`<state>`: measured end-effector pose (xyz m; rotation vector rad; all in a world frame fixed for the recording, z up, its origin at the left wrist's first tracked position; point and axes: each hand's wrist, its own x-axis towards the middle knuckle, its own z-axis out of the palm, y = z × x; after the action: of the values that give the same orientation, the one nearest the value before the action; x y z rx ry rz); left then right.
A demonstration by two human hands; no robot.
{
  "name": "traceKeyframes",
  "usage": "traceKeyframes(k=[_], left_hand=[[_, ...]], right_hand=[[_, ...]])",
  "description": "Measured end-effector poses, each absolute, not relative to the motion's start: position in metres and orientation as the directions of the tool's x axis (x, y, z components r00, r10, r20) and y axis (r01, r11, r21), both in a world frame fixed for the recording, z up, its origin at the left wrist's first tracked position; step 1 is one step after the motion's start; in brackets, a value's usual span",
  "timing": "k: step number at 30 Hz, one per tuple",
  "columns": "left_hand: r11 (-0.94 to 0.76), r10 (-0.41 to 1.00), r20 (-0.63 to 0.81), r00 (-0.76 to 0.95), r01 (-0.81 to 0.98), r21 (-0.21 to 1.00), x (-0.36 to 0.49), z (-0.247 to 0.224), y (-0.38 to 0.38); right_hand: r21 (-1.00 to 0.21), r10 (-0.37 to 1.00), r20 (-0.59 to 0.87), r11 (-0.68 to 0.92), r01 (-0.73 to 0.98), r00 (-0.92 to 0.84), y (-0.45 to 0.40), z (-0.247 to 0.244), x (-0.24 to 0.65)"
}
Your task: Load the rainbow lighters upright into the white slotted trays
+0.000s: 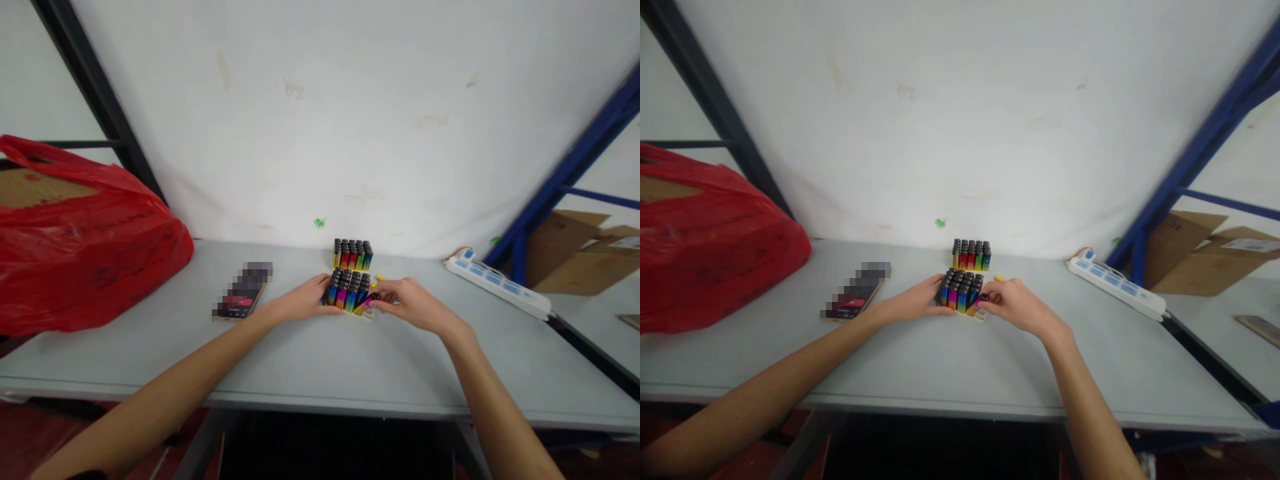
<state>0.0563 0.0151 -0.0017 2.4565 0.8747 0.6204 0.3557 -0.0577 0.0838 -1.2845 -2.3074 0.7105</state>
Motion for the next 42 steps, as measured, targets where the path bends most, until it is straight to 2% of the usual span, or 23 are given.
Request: traceKeyframes(k=[5, 8, 12, 15, 18, 22, 25, 30, 33, 38, 40, 42], left_hand=[[-0.658, 0.699, 0.222, 0.679, 0.490, 0.572, 0.057, -0.002, 0.014], [-0.661, 0.695, 0.223, 0.683, 0.485, 0.573, 0.057, -0.001, 0.014], [-0.656, 0.698, 0.205, 0.687, 0.497, 0.568, 0.058, 0.001, 0.014], [-0.664, 0.693, 0.213, 0.689, 0.495, 0.561, 0.058, 0.000, 0.015], [-0.679, 0.682, 0.231, 0.694, 0.482, 0.554, 0.058, -0.002, 0.016], [-0.669, 0.693, 0.224, 0.685, 0.497, 0.552, 0.057, -0.002, 0.015], [-0.655, 0.703, 0.203, 0.682, 0.509, 0.558, 0.057, 0.000, 0.014], [-0.668, 0.696, 0.218, 0.684, 0.506, 0.545, 0.057, 0.001, 0.014], [-0.674, 0.695, 0.227, 0.682, 0.508, 0.536, 0.057, -0.001, 0.015], [-0.685, 0.682, 0.229, 0.695, 0.498, 0.532, 0.056, -0.001, 0.015], [-0.682, 0.684, 0.229, 0.693, 0.496, 0.537, 0.056, 0.000, 0.014], [-0.674, 0.693, 0.225, 0.685, 0.504, 0.540, 0.056, 0.001, 0.014]], right_hand=[[-0.612, 0.833, 0.083, 0.476, 0.632, -0.547, -0.058, 0.088, 0.350], [-0.576, 0.824, 0.072, 0.494, 0.651, -0.561, -0.057, 0.089, 0.344], [-0.449, 0.893, 0.065, 0.425, 0.786, -0.446, -0.052, 0.083, 0.337], [-0.427, 0.904, 0.056, 0.405, 0.808, -0.423, -0.050, 0.082, 0.347], [-0.406, 0.917, 0.149, 0.397, 0.823, -0.369, -0.045, 0.086, 0.375], [-0.291, 0.954, 0.251, 0.234, 0.928, -0.162, -0.030, 0.079, 0.413], [-0.224, 0.969, 0.208, 0.179, 0.958, -0.132, -0.017, 0.063, 0.420], [-0.150, 0.992, 0.044, 0.123, 0.981, -0.118, -0.006, 0.041, 0.409], [-0.171, 0.997, 0.009, 0.076, 0.982, -0.076, -0.005, 0.034, 0.409], [-0.247, 0.997, 0.063, 0.052, 0.968, -0.037, -0.003, 0.029, 0.416], [-0.318, 0.990, 0.134, 0.073, 0.945, -0.031, -0.003, 0.029, 0.420], [-0.444, 0.973, 0.229, 0.103, 0.890, 0.002, -0.002, 0.030, 0.422]])
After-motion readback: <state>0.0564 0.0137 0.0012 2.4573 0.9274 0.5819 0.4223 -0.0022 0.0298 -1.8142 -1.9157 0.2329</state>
